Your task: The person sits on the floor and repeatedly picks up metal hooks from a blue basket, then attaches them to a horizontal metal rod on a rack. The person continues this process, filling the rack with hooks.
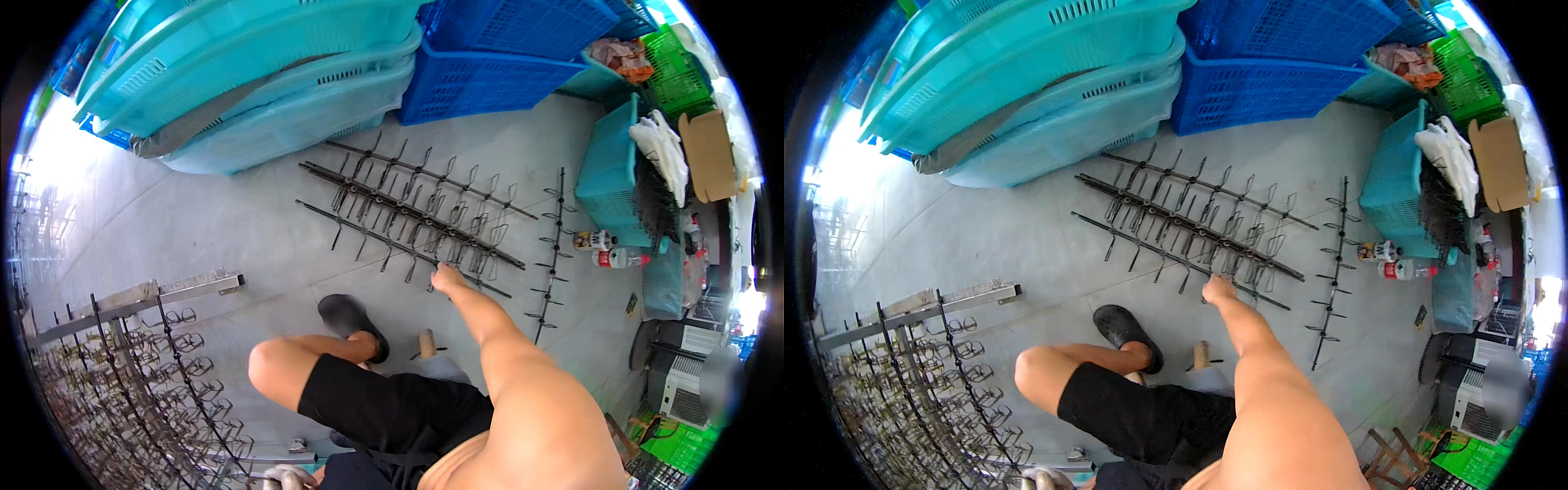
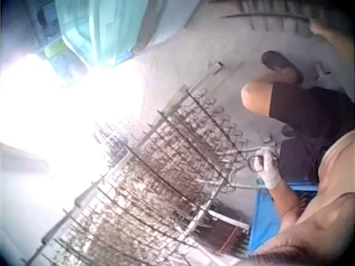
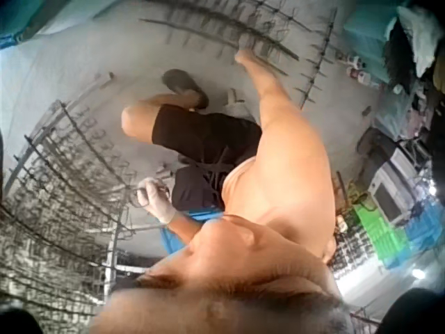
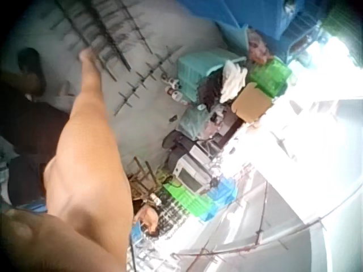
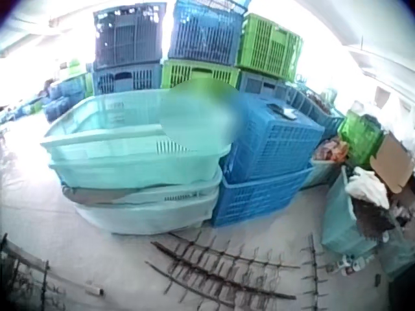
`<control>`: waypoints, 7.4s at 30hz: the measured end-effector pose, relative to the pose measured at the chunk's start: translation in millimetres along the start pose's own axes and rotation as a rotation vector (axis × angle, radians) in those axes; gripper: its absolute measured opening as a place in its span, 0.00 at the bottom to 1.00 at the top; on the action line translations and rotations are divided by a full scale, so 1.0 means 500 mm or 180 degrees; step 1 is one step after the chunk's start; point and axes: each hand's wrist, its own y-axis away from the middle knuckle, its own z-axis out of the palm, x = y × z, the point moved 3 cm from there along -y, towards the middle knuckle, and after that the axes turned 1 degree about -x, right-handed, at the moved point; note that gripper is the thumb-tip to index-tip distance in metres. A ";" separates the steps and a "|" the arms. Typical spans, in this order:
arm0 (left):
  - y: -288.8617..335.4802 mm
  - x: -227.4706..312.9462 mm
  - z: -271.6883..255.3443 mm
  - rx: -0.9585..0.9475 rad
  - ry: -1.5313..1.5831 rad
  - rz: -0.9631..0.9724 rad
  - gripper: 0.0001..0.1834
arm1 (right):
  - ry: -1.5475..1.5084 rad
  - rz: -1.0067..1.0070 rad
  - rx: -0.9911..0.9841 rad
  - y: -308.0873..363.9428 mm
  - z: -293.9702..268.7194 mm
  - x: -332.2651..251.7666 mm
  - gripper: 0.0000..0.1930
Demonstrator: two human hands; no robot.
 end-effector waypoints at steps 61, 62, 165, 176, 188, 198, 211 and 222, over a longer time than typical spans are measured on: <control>0.191 -0.399 -0.360 0.3001 0.4171 0.0075 0.27 | 0.3187 -0.6179 -0.0500 1.042 0.060 -0.872 0.11; 0.188 -0.464 -0.374 0.2895 0.4062 0.0276 0.27 | 0.3032 -0.6342 -0.0602 1.033 0.089 -0.890 0.11; 0.501 -0.283 -0.310 0.0515 -0.0019 -0.0155 0.18 | 0.0407 -0.1413 -0.7405 1.194 0.022 -0.437 0.25; 0.547 -0.301 -0.313 0.2299 -0.0323 0.1371 0.13 | -0.0892 -0.3326 -0.3509 1.184 0.238 -0.486 0.19; 0.527 -0.317 -0.282 0.2652 -0.0146 0.1457 0.25 | -0.1185 -0.3723 -0.3333 1.196 0.254 -0.480 0.16; 0.503 -0.318 -0.265 0.2773 0.0923 0.1229 0.28 | -0.1599 -0.3821 -0.2930 1.167 0.311 -0.497 0.14; 0.445 -0.311 -0.275 0.2238 0.0440 0.0688 0.26 | -0.0118 -0.1412 -0.6091 1.193 0.014 -0.415 0.07; 0.452 -0.255 -0.275 0.2140 -0.0552 0.1108 0.08 | -0.2144 -0.3839 -0.2591 1.129 0.141 -0.533 0.16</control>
